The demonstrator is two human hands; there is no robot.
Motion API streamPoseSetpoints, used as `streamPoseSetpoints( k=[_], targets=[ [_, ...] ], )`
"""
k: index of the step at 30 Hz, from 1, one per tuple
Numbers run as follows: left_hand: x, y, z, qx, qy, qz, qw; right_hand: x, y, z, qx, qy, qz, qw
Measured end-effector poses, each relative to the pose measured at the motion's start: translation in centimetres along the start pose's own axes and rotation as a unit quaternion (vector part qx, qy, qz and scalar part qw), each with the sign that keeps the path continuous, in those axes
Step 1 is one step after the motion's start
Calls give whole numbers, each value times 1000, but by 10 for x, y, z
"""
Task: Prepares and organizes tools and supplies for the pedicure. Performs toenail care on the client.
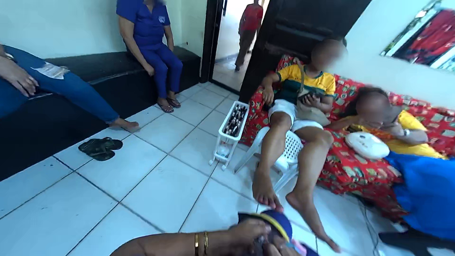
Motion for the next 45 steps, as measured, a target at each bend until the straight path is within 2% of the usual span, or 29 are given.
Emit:
streamPoseSetpoints(
  k=[2, 5, 7, 10, 13, 15, 18, 23, 27, 31, 34, 37, 42, 45],
  targets=[
    [-7, -22, 12, -13, 31, 46, 998, 16, -2, 5, -36, 27, 15, 999],
    [-9, -23, 20, 51, 48, 88, 994, 32, 6, 4, 46, 67, -25, 996],
    [-9, -23, 21, 70, 53, 100, 991, 37, 1, 6, 49, 108, -16, 993],
    [-14, -25, 11, 51, 49, 128, 989, 37, 0, 4, 6, 138, 6, 990],
    [-23, -21, -10, 35, 58, 157, 985, 38, 22, -5, 97, 126, -12, 987],
    [-22, -18, -22, 20, 69, 186, 980, 39, 29, -10, 104, 143, 7, 984],
    [-17, -19, -39, 10, 78, 251, 965, 37, 34, -14, 87, 159, 20, 983],
    [3, -19, -56, 16, 53, 359, 932, 26, 52, -13, 151, 178, 9, 972],
    [6, -19, -59, -5, 25, 422, 906, -1, 69, -11, 161, 207, -74, 962],
    [2, -28, -58, -23, -4, 452, 892, -25, 107, -44, 155, 119, -135, 971],
    [0, -31, -57, -34, -15, 496, 867, -9, 132, -76, 150, 22, -200, 968],
    [0, -31, -56, -39, -41, 523, 850, 6, 135, -89, 146, -56, -229, 961],
    [7, -36, -62, -44, -72, 520, 850, 4, 122, -88, 94, -73, -163, 979],
    [11, -38, -72, -51, -29, 465, 883, 2, 129, -81, 107, -81, -151, 979]
  ],
)
Point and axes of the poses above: each hand's wrist, its own z-axis away from the middle knuckle, its own x-axis out of the palm, y = z × x, the point moved 7 cm from there along -z, towards the middle knuckle, and after that the axes turned 2 degrees about x, right-handed, at the moved point
